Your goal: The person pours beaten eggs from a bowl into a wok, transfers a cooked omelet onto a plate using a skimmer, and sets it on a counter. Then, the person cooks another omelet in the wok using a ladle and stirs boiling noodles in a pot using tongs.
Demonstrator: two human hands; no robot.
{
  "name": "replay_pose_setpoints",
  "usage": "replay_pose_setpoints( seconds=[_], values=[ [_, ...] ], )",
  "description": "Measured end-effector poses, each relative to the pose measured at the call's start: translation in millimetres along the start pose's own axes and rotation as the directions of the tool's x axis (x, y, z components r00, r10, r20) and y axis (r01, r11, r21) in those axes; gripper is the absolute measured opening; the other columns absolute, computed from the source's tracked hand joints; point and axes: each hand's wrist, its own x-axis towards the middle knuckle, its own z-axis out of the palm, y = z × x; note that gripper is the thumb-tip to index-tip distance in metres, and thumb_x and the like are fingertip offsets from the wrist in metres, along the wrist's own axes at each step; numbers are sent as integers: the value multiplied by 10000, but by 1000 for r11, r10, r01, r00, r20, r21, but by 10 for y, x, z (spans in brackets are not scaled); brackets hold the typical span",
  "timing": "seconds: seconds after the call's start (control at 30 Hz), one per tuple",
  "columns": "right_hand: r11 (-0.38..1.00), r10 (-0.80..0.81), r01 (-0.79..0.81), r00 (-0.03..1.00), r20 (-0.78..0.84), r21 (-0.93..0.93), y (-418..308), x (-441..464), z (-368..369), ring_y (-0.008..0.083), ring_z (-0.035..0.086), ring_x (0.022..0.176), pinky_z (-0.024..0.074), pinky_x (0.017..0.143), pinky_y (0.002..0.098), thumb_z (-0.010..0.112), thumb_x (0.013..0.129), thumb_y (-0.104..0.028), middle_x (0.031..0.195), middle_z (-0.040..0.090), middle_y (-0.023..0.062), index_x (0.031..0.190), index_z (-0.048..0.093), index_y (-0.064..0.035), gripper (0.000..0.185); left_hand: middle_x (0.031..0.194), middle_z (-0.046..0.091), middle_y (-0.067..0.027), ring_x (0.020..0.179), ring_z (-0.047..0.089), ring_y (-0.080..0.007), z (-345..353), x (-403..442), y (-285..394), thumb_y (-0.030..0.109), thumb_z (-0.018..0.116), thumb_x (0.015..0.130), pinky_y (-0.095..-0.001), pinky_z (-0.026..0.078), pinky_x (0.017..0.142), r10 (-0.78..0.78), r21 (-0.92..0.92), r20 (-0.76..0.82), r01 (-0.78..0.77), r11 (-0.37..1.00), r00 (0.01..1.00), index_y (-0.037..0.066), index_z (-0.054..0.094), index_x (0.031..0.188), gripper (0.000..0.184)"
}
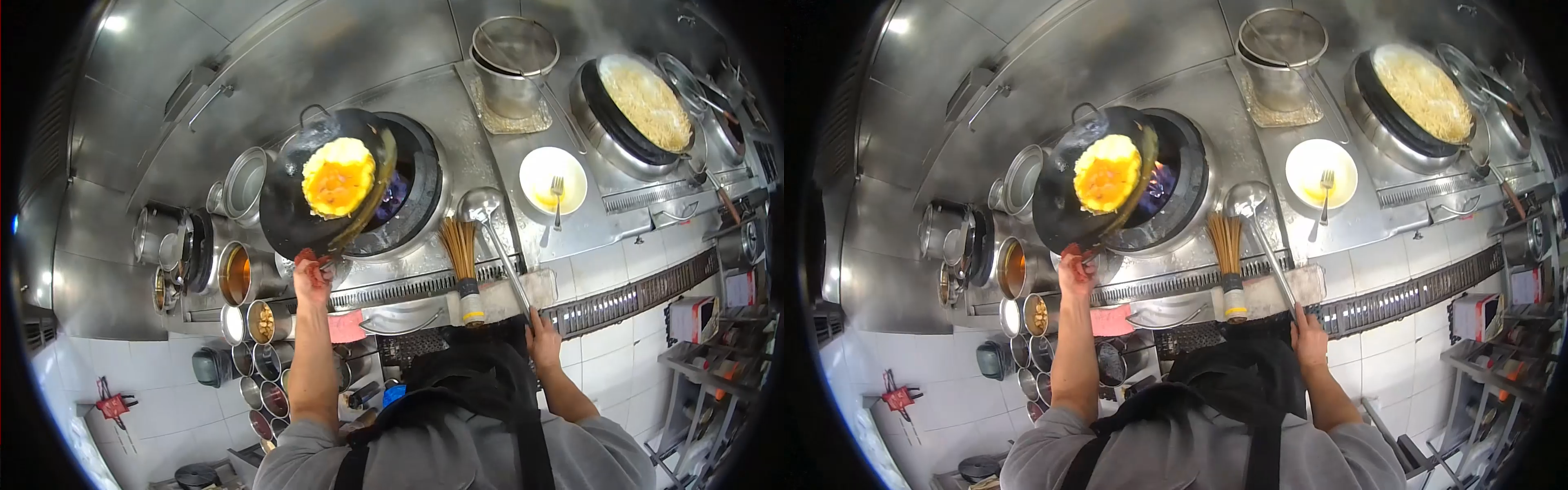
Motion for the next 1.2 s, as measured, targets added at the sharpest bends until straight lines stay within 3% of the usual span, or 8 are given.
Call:
replay_pose_setpoints(
  seconds=[0.07, 0.13, 0.2, 0.27, 0.37, 0.47, 0.5, 1.2],
  values=[
    [965, -259, 255, 891, -373, -60, -89, 175, -39, 380, 585, 676, 478, 619, 433, 661, 814, -124, 836, 601, 189, 1252, 526, -87, 460, 880, 644, -127, 628, 539, -205, -139, 71, 94, 73, 496, 719, -270, 362, 477, -90, -46, 39, 92, 995, 995, 142, 525, 989, 280],
    [967, -242, 254, 871, -428, -30, -276, 165, 0, 347, 574, 653, 478, 618, 413, 664, 816, -127, 788, 595, 160, 1089, 614, -67, 285, 914, 645, -166, 605, 508, -200, -110, -53, 170, 66, 502, 715, -262, 362, 474, -78, -73, 63, 83, 994, 995, 118, 534, 993, 284],
    [885, -87, 134, 988, -125, 445, -286, -38, 322, 346, 603, 661, 489, 634, 436, 656, 812, -101, 743, 604, 163, 897, 657, -28, 112, 905, 638, -186, 596, 500, -191, -19, -245, 221, 63, 507, 714, -250, 368, 477, -81, -83, 45, 85, 993, 996, 107, 541, 997, 288],
    [877, -27, -3, 998, 56, 480, -248, -81, 794, 370, 621, 703, 501, 641, 448, 647, 826, -152, 729, 623, 172, 805, 649, -4, 149, 904, 632, -210, 594, 501, -189, 13, -365, 174, 68, 502, 717, -245, 377, 479, -19, -60, 51, 22, 998, 999, 105, 544, 1025, 313],
    [932, 230, -309, 908, 350, 187, 196, 36, 1819, 381, 630, 931, 516, 799, 428, 611, 860, -252, 961, 662, 198, 988, 640, 13, 295, 916, 597, -136, 604, 477, -157, 96, -585, 32, 44, 512, 723, -212, 351, 453, 83, -9, -87, -84, 996, 993, 169, 554, 1045, 347],
    [888, 210, -175, 977, -37, 425, 474, 153, 2648, 374, 577, 1080, 484, 894, 429, 601, 864, -250, 1142, 613, 211, 1188, 566, -12, 404, 869, 591, -129, 577, 469, -148, -192, -573, -104, 47, 509, 723, -207, 356, 439, -45, -85, -17, 43, 995, 999, 165, 570, 1027, 331],
    [959, 122, -145, 987, 107, 244, 657, 142, 2940, 365, 519, 1177, 456, 946, 437, 593, 867, -242, 1260, 551, 204, 1289, 491, -45, 477, 873, 609, -172, 552, 481, -167, -262, -566, -146, 65, 499, 721, -219, 361, 433, -48, -115, -1, 47, 992, 999, 114, 563, 1030, 319],
    [997, 83, -82, 985, 151, -9, 618, 438, 2964, 351, 559, 1109, 469, 918, 437, 593, 863, -194, 1182, 589, 202, 1232, 535, -46, 402, 864, 599, -201, 528, 495, -149, -605, -618, -261, 100, 512, 711, -209, 380, 399, -73, -39, -102, 69, 997, 992, 94, 516, 1101, 390]
  ],
)
